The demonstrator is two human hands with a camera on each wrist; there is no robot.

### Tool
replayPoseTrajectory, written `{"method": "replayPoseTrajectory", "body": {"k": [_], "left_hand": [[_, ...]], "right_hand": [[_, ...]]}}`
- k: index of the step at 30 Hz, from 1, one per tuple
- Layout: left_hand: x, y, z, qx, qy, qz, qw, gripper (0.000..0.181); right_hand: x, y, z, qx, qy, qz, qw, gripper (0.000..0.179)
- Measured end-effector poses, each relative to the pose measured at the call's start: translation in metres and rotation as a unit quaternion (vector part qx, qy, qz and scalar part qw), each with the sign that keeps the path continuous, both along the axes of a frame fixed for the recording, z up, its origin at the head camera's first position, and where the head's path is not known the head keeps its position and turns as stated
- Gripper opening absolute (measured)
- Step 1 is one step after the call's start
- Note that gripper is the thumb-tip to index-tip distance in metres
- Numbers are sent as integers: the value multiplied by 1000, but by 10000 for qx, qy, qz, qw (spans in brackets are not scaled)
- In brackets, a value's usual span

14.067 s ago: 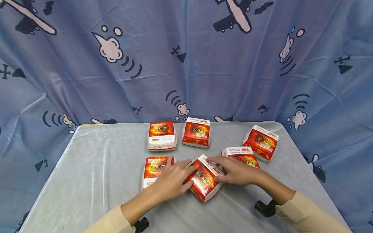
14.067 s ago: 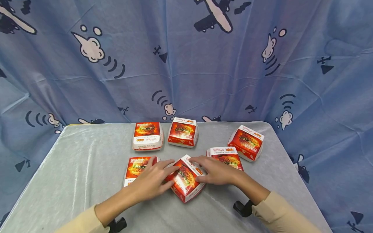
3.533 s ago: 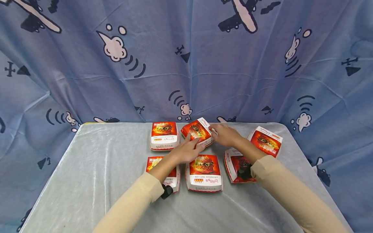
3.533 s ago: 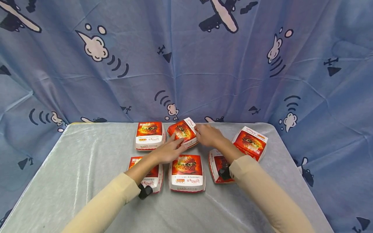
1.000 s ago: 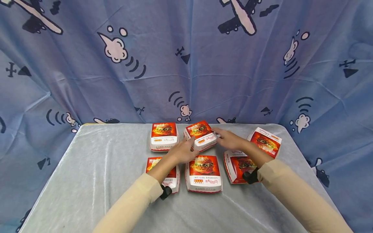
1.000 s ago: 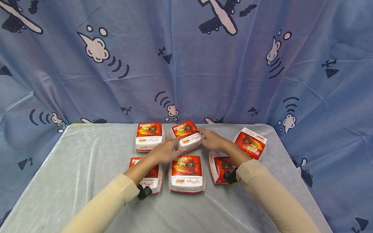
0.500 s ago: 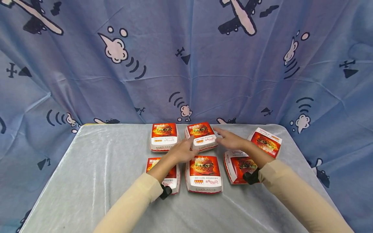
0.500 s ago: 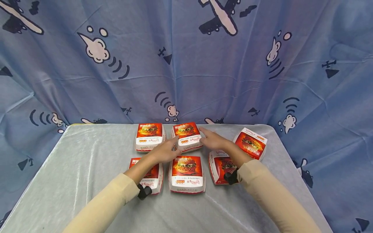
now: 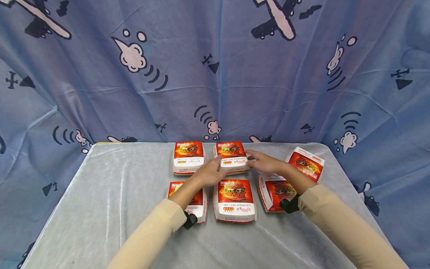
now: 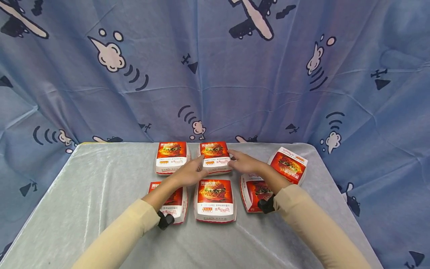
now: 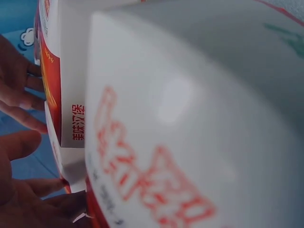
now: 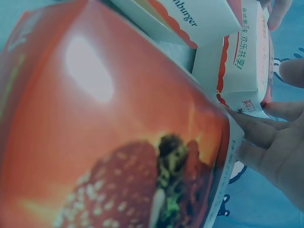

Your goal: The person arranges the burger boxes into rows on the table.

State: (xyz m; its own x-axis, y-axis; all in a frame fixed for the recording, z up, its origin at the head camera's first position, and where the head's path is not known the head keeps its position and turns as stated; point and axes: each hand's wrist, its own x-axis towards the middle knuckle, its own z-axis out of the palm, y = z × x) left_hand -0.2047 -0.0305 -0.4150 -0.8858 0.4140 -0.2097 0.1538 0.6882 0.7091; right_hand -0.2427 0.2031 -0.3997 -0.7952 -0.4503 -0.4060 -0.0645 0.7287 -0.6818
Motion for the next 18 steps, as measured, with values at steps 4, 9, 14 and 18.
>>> {"method": "replayPoseTrajectory", "body": {"k": [4,9,14,18], "left_hand": [[-1,0,0,92,5,-3,10000,70],[-1,0,0,176,35,-6,9998,70],[-1,0,0,218,40,-1,9998,70],[-1,0,-1,195,29,-4,9998,70]], "right_hand": [[-1,0,0,-83,-134,-23,9999,66],[-2,1,0,-130,-229,-65,9996,67],[-2,1,-2,-152,-247,-54,9996,67],[-2,2,0,-171,-240,-22,9996,67]]}}
